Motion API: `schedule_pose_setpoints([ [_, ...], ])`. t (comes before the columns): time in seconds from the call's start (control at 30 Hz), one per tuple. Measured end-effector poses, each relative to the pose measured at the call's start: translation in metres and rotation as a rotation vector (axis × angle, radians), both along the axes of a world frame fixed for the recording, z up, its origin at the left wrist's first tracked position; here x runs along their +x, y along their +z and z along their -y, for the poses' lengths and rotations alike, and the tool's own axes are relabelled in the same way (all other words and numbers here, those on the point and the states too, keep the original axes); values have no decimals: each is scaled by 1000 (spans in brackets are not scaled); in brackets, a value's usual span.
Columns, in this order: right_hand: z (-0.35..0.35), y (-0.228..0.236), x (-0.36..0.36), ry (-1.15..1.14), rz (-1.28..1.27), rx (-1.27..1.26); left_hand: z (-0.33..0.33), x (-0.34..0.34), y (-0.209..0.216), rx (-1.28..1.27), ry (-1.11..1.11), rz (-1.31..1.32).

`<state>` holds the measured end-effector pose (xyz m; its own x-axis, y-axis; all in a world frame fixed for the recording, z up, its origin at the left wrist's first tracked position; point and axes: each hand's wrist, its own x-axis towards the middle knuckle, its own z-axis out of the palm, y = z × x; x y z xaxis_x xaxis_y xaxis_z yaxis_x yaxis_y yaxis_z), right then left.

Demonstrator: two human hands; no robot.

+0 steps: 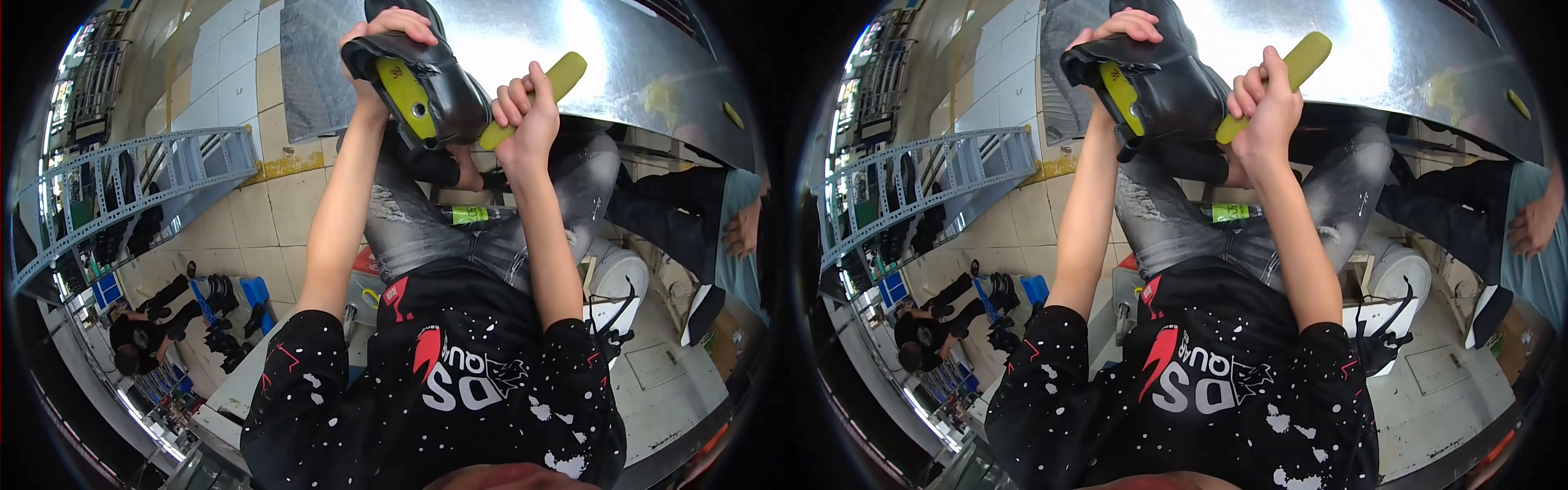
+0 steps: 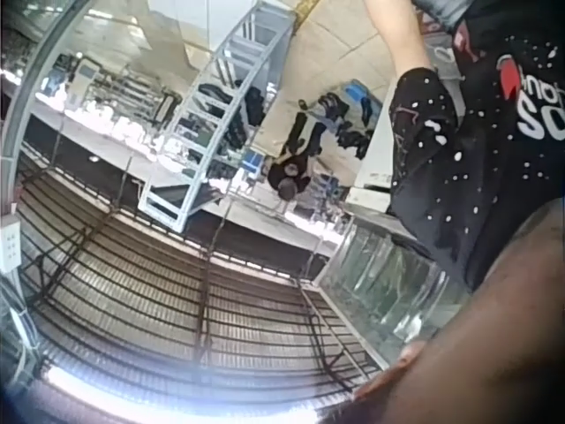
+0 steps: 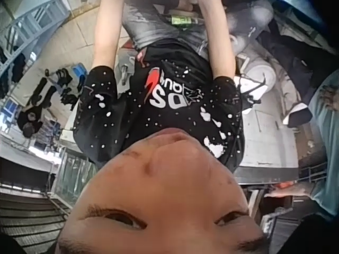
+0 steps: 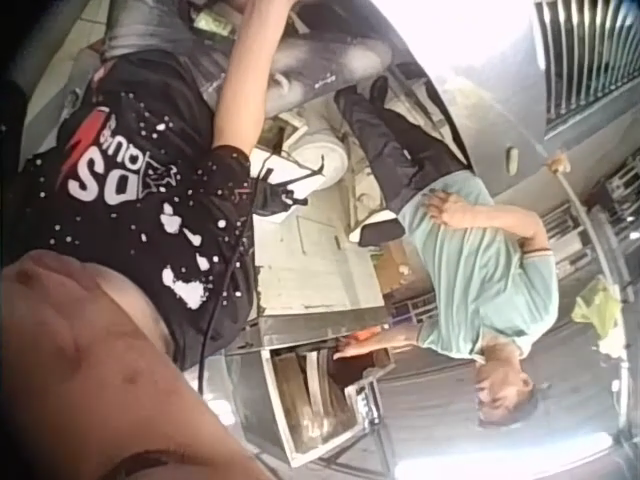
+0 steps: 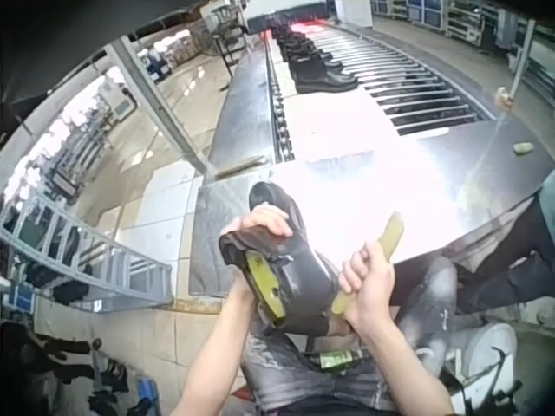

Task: Scrape the bottom edges of a black boot with a handheld scraping tool.

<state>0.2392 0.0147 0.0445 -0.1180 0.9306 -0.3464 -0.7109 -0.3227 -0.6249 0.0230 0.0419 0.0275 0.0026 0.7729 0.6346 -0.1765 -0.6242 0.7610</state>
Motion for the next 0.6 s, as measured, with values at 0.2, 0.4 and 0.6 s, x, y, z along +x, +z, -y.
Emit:
schedule_pose_setpoints([
  [0.2, 6, -11, 13, 83, -134, 29, 8, 25, 1, 47, -157, 412],
  [0.4, 13, -25, 28, 138, -97, 55, 4, 28, -8, 104, -188, 487],
  [0.6, 26, -13, 26, 106, -225, 174, 9, 23, -12, 179, -25, 370],
])
